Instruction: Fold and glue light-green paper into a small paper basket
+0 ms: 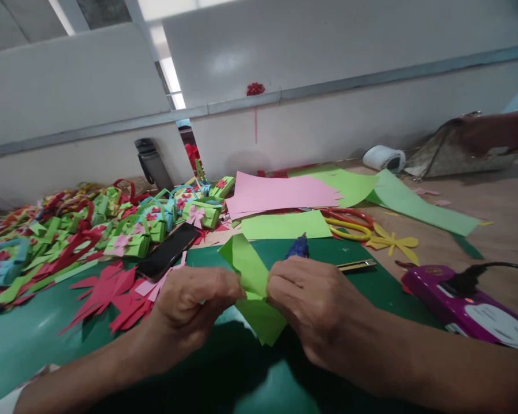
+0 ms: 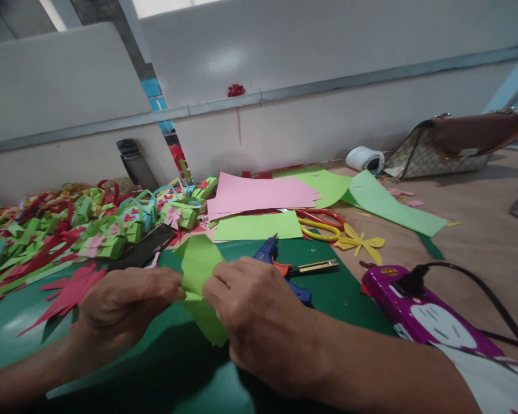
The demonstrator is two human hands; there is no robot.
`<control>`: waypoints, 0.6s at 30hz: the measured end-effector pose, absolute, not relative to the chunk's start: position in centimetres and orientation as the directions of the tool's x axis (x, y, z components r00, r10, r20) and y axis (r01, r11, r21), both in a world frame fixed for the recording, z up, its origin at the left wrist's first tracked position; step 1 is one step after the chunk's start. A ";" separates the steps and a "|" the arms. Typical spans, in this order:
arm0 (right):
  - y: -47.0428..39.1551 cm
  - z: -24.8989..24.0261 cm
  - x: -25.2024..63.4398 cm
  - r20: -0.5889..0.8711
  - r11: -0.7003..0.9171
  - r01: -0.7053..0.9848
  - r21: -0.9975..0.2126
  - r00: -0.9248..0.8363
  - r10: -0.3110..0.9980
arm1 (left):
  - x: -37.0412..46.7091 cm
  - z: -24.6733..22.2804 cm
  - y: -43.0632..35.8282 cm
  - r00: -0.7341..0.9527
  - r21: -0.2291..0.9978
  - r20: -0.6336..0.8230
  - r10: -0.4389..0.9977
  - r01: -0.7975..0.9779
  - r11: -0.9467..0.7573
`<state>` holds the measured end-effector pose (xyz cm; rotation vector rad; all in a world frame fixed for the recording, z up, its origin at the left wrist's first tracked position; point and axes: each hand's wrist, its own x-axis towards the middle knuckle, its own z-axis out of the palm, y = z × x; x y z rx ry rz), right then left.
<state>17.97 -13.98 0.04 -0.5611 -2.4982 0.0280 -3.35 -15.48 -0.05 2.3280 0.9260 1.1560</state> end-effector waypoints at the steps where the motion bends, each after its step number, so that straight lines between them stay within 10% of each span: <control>1: -14.0 0.0 18.0 0.531 0.909 0.392 -0.139 -0.746 0.403 | -3.4 0.1 -15.6 0.470 0.567 0.542 0.697 0.408 -0.716; 18: -14.1 -0.4 17.9 0.549 0.910 0.403 -0.102 -0.739 0.389 | -2.1 -0.4 -16.0 0.408 0.535 0.639 0.652 0.373 -0.758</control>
